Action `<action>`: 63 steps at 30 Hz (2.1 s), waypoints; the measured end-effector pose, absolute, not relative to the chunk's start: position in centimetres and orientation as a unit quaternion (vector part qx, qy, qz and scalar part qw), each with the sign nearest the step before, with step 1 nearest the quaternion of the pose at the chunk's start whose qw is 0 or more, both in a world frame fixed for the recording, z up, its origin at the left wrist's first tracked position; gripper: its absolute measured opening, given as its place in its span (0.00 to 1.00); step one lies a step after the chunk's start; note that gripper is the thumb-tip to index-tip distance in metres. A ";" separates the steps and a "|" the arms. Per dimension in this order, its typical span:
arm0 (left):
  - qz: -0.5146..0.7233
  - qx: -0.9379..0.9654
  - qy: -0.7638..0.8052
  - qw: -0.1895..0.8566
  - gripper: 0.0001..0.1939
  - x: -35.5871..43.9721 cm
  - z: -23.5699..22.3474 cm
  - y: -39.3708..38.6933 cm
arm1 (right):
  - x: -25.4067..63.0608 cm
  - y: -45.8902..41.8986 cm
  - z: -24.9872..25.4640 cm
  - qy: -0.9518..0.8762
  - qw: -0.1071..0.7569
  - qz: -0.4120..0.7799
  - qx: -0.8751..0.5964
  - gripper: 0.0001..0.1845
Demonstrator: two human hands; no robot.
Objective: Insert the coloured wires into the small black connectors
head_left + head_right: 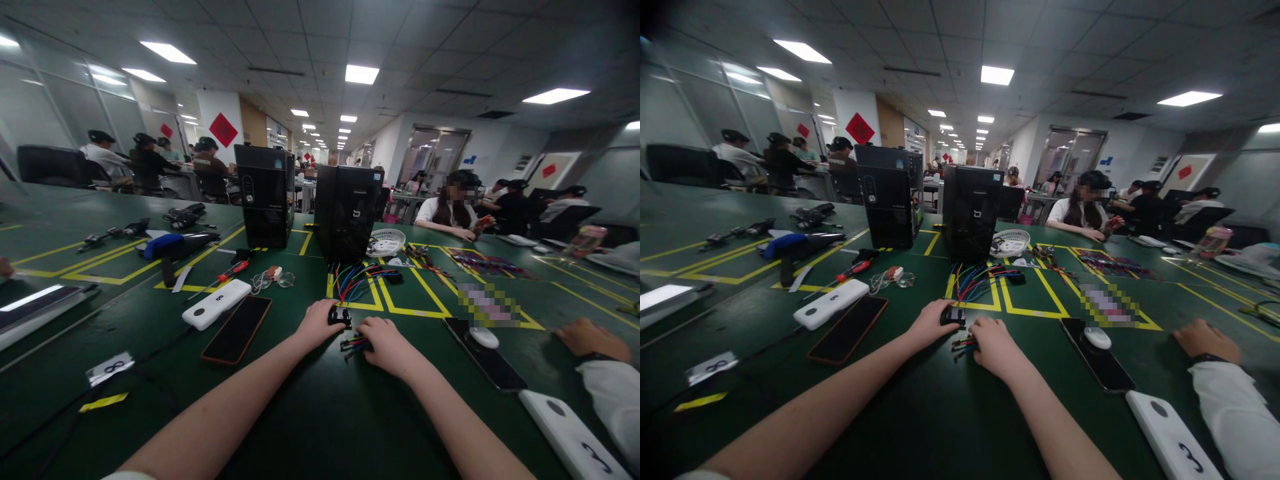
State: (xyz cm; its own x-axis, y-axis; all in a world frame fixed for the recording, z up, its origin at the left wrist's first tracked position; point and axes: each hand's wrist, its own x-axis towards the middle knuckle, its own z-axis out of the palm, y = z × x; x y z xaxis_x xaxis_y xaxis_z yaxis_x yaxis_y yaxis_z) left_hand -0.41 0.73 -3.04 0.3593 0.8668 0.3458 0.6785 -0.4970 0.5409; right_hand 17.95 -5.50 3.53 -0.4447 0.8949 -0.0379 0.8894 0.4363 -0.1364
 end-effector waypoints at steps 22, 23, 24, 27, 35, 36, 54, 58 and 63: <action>0.289 0.826 0.456 0.164 0.26 -0.6 -2.7 0.7 | 17.2 -5.8 2.5 -0.855 0.038 0.095 -0.508 0.06; 0.289 0.826 0.456 0.162 0.27 -0.6 -2.7 0.7 | 17.2 -5.9 2.6 -0.853 0.027 0.093 -0.512 0.06; 0.289 0.826 0.456 0.161 0.27 -0.6 -2.7 0.7 | 17.1 -6.0 2.8 -0.849 0.013 0.091 -0.520 0.05; 0.286 0.827 0.456 0.159 0.26 -0.6 -2.7 0.7 | 16.9 -6.3 3.0 -0.835 -0.022 0.094 -0.541 0.05; 0.290 0.822 0.455 0.181 0.29 -0.5 -2.6 0.7 | 17.7 -5.8 3.9 -0.807 0.080 0.155 -0.564 0.08; 0.290 0.826 0.445 0.192 0.30 -0.5 -2.5 0.6 | 17.8 -5.7 3.9 -0.800 0.094 0.157 -0.572 0.08; 0.236 0.892 0.319 0.216 0.34 -0.8 -2.0 0.0 | 21.1 -2.8 2.4 -0.703 0.116 0.033 -0.701 0.21; 0.216 0.900 0.318 0.206 0.27 -0.8 -1.4 -0.3 | 26.1 -1.4 3.3 -0.595 0.111 0.008 -0.796 0.24; 0.199 0.906 0.313 0.203 0.20 -0.8 -0.9 -0.6 | 31.8 -0.8 2.7 -0.507 0.069 0.022 -0.859 0.27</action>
State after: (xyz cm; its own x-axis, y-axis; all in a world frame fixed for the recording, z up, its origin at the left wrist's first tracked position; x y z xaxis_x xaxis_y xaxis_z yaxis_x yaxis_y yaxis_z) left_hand -0.80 -0.62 -0.92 0.7253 0.6474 0.2340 0.4863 -0.7224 0.4915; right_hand 31.79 -0.79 2.73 0.4842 0.8743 0.0331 0.8683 -0.4755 -0.1409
